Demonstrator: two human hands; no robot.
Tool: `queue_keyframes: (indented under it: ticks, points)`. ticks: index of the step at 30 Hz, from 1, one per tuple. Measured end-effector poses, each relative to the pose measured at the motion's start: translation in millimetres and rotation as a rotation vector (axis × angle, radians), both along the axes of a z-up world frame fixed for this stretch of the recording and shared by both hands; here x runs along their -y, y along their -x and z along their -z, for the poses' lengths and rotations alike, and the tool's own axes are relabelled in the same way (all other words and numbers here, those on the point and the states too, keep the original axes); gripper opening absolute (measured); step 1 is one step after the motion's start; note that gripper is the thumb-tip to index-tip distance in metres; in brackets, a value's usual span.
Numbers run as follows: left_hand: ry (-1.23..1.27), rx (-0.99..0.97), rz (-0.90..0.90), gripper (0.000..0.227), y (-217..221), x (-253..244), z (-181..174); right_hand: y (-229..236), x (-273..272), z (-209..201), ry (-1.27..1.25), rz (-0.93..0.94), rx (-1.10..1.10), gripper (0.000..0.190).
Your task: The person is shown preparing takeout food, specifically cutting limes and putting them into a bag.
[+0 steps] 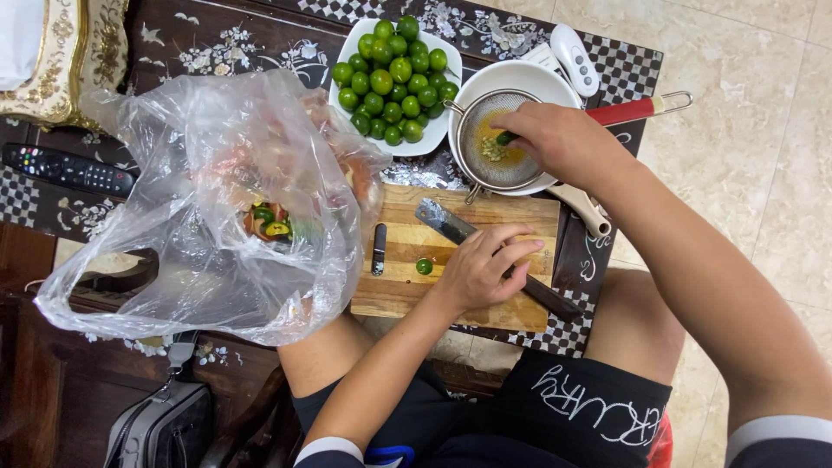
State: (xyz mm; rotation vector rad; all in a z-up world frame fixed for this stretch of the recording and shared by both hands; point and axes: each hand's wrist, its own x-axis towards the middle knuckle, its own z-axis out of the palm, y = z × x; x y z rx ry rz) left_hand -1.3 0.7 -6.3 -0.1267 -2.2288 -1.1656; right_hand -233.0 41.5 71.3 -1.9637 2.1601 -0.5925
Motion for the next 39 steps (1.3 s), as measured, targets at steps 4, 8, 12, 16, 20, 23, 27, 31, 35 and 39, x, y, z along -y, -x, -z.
queue_keyframes:
  ticks: [4,8,12,16,20,23,27,31,35,39]
  points:
    - [-0.011,-0.003,-0.003,0.054,-3.4,-4.5,-3.4,-1.6,-3.5,11.0,-0.083,-0.003,-0.060,0.027]
    - [0.007,-0.040,-0.016,0.054,1.8,-2.0,-8.0,-2.3,2.8,7.9,-0.106,0.034,-0.093,0.020]
    - [-0.009,-0.011,-0.012,0.053,-0.6,-1.0,-5.9,-3.8,4.4,16.2,-0.111,0.051,-0.097,0.019]
    - [-0.003,-0.011,-0.010,0.052,1.0,4.0,-4.8,-10.0,6.6,15.1,-0.098,0.069,-0.139,0.022]
    - [-0.033,-0.023,-0.027,0.050,6.9,10.4,15.0,-14.3,7.0,19.0,-0.120,0.109,-0.152,0.025]
    - [-0.076,-0.040,-0.067,0.049,5.8,20.1,-5.0,-19.9,6.9,18.0,-0.124,0.139,-0.163,0.026]
    - [-0.101,-0.052,-0.109,0.048,1.8,24.4,-15.4,-26.3,6.0,6.6,-0.061,0.154,-0.140,0.024]
    - [-0.098,-0.040,-0.102,0.049,0.1,22.4,-14.0,-19.4,-2.3,3.7,0.044,0.105,-0.004,0.021]
    - [-0.093,-0.034,-0.103,0.049,-0.6,22.0,-14.1,-15.5,-5.8,-6.1,0.054,0.075,0.031,0.028]
    - [-0.092,-0.023,-0.099,0.050,-1.0,21.5,-14.7,-8.8,-6.2,-1.8,-0.031,0.064,-0.019,0.036]
